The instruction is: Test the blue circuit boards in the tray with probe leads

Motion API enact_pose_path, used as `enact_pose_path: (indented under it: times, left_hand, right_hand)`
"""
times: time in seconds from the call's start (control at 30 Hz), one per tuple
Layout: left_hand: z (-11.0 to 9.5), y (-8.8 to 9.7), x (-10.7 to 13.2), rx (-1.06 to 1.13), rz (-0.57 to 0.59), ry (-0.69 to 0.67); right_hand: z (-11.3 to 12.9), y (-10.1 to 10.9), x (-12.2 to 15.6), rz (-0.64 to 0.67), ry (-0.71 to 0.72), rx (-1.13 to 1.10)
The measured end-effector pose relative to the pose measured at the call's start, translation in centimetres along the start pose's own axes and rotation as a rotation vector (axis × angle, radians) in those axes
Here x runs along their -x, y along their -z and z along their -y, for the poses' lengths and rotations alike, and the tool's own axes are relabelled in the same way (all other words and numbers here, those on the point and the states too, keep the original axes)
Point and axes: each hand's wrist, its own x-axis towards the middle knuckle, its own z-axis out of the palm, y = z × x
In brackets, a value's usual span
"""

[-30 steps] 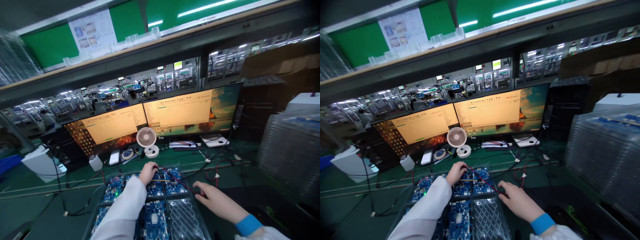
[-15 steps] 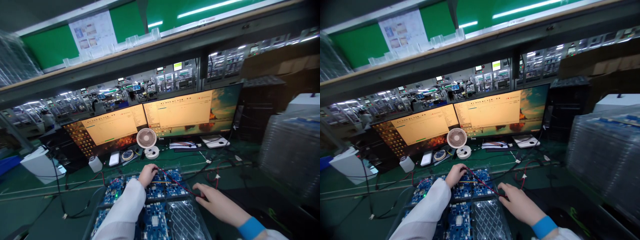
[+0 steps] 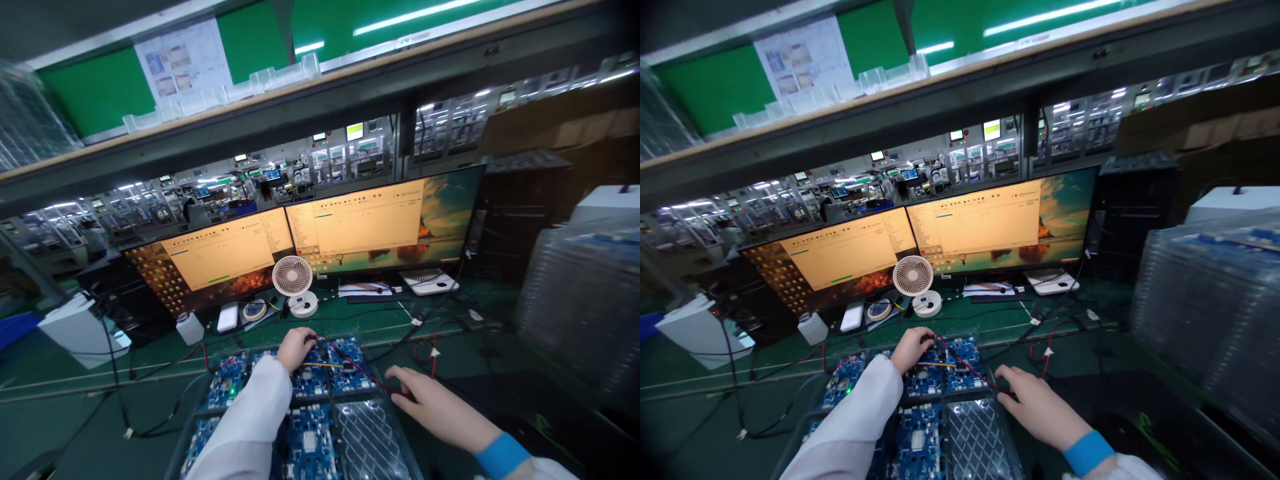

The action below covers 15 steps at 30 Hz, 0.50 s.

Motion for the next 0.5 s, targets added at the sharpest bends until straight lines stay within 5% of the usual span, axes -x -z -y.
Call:
enact_pose_path:
  times: [0.5]
  left_hand:
    - [0.34,0.08,0.56,-0.008,0.006,-0.049]
  right_hand:
    - [-0.38,-0.48,-0.35,0.007,-0.004,-0.016]
